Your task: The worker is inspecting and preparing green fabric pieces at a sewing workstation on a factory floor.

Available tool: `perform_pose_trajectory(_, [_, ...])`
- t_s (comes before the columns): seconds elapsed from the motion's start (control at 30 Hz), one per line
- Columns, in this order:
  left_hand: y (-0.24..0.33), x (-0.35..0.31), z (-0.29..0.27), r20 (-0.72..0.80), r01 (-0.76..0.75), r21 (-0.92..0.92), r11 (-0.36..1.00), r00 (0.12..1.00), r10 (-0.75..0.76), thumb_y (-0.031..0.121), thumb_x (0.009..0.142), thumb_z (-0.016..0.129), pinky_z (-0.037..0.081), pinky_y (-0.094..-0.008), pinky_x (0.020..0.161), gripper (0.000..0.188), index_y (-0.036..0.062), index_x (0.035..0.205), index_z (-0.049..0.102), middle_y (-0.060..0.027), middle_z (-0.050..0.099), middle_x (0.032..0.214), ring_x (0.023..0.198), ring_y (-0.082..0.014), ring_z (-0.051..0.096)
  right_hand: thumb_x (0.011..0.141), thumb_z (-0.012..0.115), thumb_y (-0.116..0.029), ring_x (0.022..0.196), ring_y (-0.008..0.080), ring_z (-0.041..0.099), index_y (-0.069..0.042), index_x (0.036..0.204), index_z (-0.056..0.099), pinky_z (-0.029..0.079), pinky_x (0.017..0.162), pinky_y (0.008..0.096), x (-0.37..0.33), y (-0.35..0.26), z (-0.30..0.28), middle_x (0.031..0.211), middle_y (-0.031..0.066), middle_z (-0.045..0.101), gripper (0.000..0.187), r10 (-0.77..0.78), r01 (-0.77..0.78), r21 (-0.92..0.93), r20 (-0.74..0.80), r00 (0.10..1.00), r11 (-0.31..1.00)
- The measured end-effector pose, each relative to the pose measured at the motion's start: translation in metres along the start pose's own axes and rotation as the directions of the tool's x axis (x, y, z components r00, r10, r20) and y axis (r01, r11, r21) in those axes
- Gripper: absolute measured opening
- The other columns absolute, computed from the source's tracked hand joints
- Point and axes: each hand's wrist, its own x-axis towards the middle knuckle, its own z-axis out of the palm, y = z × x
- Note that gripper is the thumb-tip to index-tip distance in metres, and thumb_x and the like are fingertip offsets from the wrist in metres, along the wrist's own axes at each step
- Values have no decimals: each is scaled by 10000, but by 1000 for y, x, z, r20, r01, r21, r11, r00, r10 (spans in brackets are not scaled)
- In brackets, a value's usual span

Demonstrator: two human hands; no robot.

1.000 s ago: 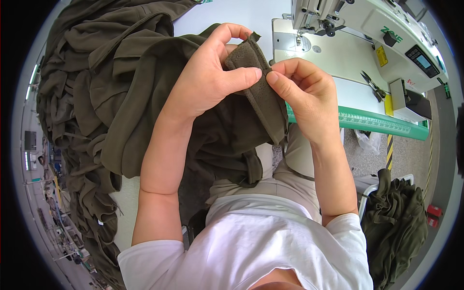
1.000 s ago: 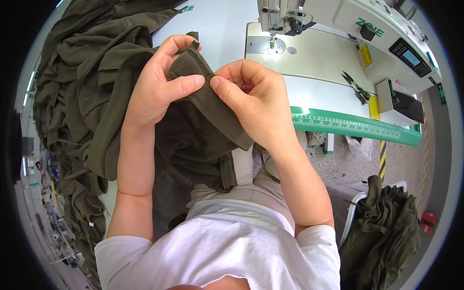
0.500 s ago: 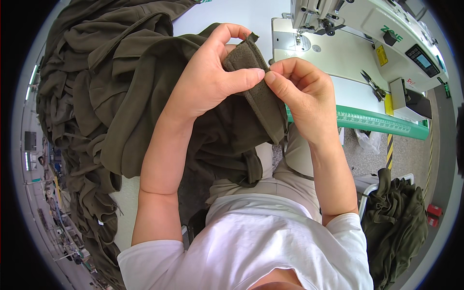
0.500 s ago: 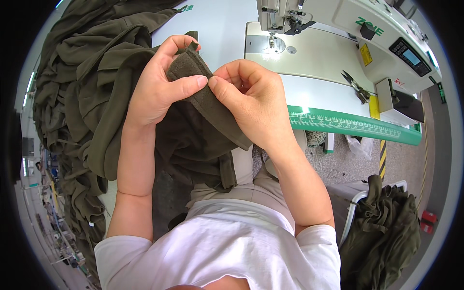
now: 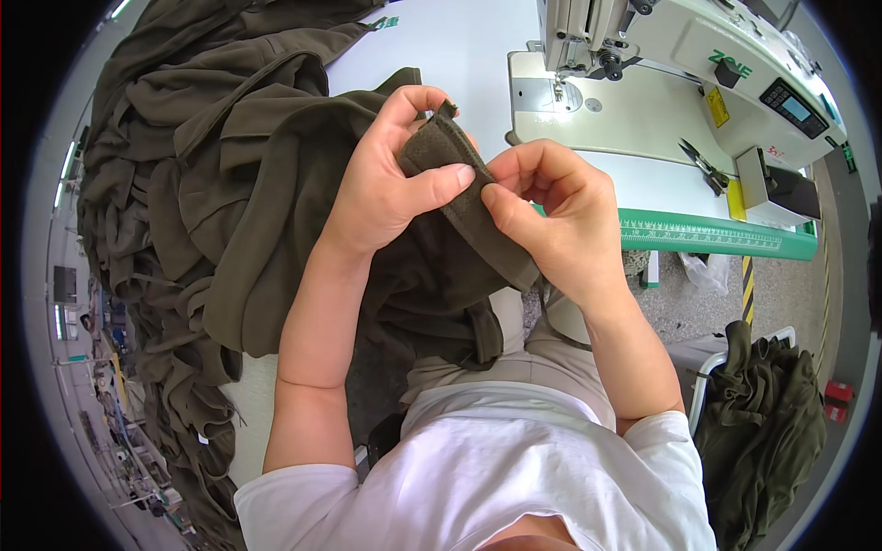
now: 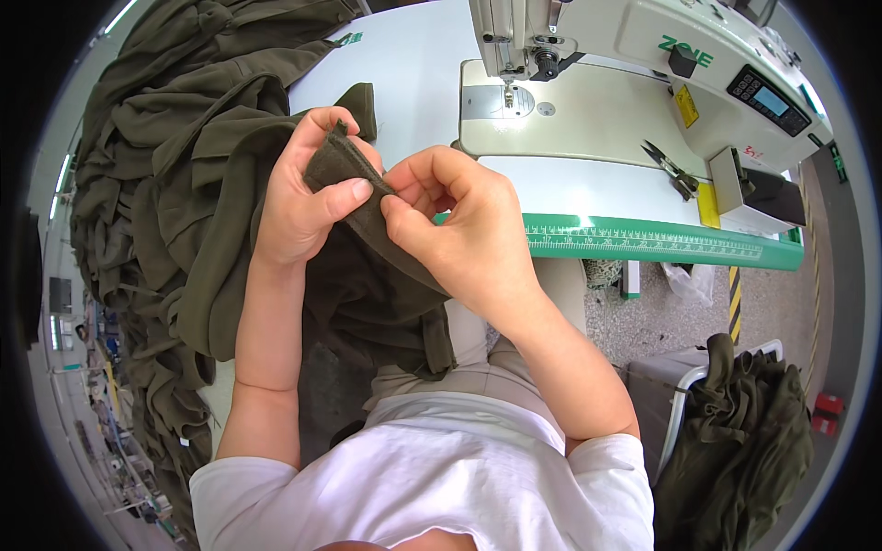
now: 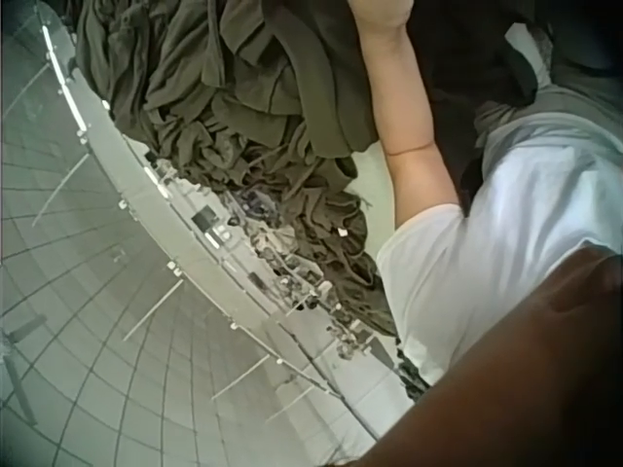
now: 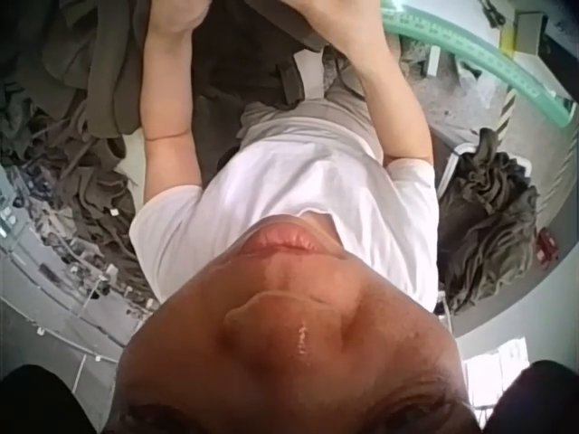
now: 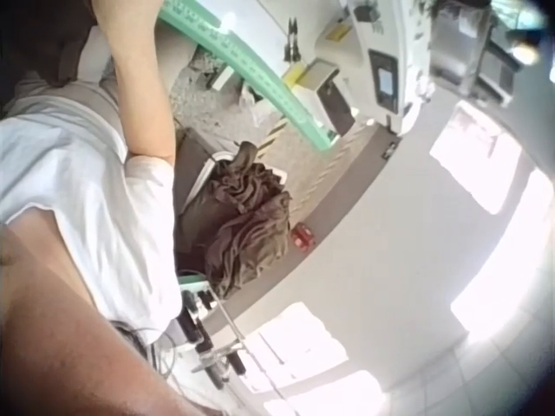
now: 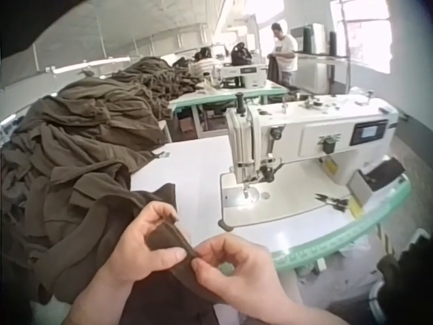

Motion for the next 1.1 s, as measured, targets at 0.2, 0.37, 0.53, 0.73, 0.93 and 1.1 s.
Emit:
perform_pose_trajectory(0.2, [-5, -6, -3, 1, -45, -83, 996, 999, 45, 43, 736, 683, 455, -227, 754, 480, 41, 1131, 411, -48, 613, 882, 816, -79, 561, 758, 655, 10, 667, 58, 542, 25, 864, 614, 459, 636, 205, -4, -2, 5, 754, 8, 607, 114, -11, 11, -26, -3, 1000, 1000])
perform_pose_trajectory(0.37, [-9, -11, -6, 9, -84, -53, 995, 996, 85, 32, 728, 673, 449, -226, 755, 485, 51, 1139, 417, -45, 597, 880, 808, -85, 550, 726, 673, 7, 639, 73, 541, 8, 809, 603, 457, 611, 225, -9, 0, 9, 739, 16, 603, 109, -77, 72, -197, -19, 997, 978])
perform_pose_trajectory(0.53, [-5, -14, -3, 66, -145, -9, 989, 987, 145, 36, 704, 714, 447, -226, 751, 493, 40, 1128, 463, -31, 576, 881, 799, -84, 538, 674, 683, 25, 592, 125, 546, -6, 773, 589, 442, 535, 252, -12, 3, 12, 688, 49, 578, 140, -340, 306, -432, -2, 940, 849])
perform_pose_trajectory(0.73, [-3, -13, -19, 204, -231, 226, 946, 961, 186, 21, 676, 771, 452, -247, 723, 284, 29, 914, 615, -21, 569, 864, 785, -106, 547, 634, 692, 41, 574, 164, 546, -14, 768, 588, 425, 480, 274, -12, 8, 13, 669, 63, 559, 178, -529, 480, -540, 75, 846, 691])
perform_pose_trajectory(0.93, [1, -18, -20, 247, -361, 328, 873, 925, 290, 10, 665, 767, 453, -259, 707, 164, 32, 779, 652, -44, 593, 830, 767, -141, 568, 614, 698, 58, 577, 163, 546, -16, 779, 591, 424, 483, 270, -10, 16, 16, 688, 58, 564, 210, -680, 613, -509, 70, 730, 605])
perform_pose_trajectory(1.1, [-8, -18, -23, 208, -410, 299, 862, 909, 360, 50, 655, 780, 465, -279, 716, 179, 34, 782, 655, -55, 612, 818, 759, -166, 575, 612, 696, 71, 584, 161, 546, -12, 788, 598, 431, 500, 262, -15, 18, 16, 705, 64, 567, 218, -552, 506, -440, 27, 834, 742])
